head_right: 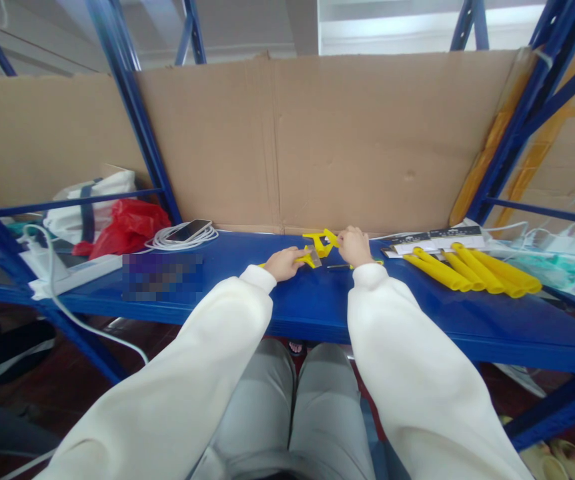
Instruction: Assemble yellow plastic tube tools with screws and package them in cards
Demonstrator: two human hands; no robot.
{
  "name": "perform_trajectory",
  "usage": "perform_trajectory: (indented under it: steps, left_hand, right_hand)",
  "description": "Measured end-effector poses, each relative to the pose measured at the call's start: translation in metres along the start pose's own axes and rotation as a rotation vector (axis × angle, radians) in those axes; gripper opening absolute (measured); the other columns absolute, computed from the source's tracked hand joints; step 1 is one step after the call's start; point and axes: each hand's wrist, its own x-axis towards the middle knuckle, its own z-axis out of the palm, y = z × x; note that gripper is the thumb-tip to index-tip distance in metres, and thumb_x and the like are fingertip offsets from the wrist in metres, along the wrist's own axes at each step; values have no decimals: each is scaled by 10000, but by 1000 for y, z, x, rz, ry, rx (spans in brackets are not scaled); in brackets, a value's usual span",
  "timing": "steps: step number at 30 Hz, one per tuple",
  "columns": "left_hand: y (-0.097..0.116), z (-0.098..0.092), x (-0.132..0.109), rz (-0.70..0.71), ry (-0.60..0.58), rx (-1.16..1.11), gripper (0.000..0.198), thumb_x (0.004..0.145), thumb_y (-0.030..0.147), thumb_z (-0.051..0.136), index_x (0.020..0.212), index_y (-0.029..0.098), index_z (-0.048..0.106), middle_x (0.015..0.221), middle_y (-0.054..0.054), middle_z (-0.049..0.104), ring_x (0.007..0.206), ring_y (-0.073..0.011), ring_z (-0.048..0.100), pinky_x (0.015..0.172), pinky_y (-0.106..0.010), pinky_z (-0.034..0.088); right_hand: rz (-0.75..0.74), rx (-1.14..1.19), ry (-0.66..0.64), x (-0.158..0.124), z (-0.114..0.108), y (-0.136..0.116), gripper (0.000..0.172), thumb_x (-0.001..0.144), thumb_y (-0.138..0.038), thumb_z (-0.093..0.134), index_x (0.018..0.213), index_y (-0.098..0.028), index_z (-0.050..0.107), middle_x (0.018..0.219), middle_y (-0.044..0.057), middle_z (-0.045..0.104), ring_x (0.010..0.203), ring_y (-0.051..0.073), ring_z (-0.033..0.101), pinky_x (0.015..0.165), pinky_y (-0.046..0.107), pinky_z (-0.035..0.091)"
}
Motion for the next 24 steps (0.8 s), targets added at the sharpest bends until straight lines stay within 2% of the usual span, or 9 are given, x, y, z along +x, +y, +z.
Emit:
perform_trajectory:
  steps: [4, 7, 11, 16, 24]
  left_hand:
    - [0, 1, 1, 5, 8, -13, 500, 991, 256, 521, 1489, 310, 517, 1364, -83, 638, 1210, -240, 653, 1017, -319, 511]
    - [-1, 3, 2, -3, 30, -37, 572, 975, 247, 556, 1535, 254, 439, 1439, -104, 602, 1289, -240, 605, 1050, -313, 486]
    - [0, 4, 3, -16, 15, -64, 664, 965, 244, 579, 1579, 204, 330, 1459, -126, 589, 1305, -237, 595, 1051, -312, 477]
    - [3, 2, 3, -15, 13, -71, 699, 962, 239, 584, 1591, 193, 281, 1446, -137, 600, 1298, -240, 604, 1037, -312, 481]
    - [4, 1, 2, -26, 31, -78, 673, 958, 234, 596, 1570, 156, 327, 1461, -172, 579, 1302, -259, 603, 1046, -327, 483]
  right_hand:
    - [72, 342, 102, 6, 6, -1, 275, 891, -271, 515, 918, -150, 760, 999, 128, 743, 966, 251, 648, 861, 326, 488]
    - [164, 641, 70, 6, 11, -8, 230, 826, -301, 562, 804, -149, 734, 850, 82, 746, 829, 223, 653, 765, 308, 500]
    - [208, 911, 18, 0, 15, -25, 202, 746, -346, 636, 686, -161, 688, 747, 48, 712, 772, 193, 635, 738, 293, 496]
    - [197, 948, -44, -6, 20, -41, 194, 702, -348, 647, 624, -171, 645, 664, 27, 657, 717, 179, 600, 705, 289, 487]
    - [215, 905, -76, -9, 20, -46, 141, 670, -246, 570, 541, -191, 551, 623, 12, 600, 668, 160, 542, 680, 286, 440]
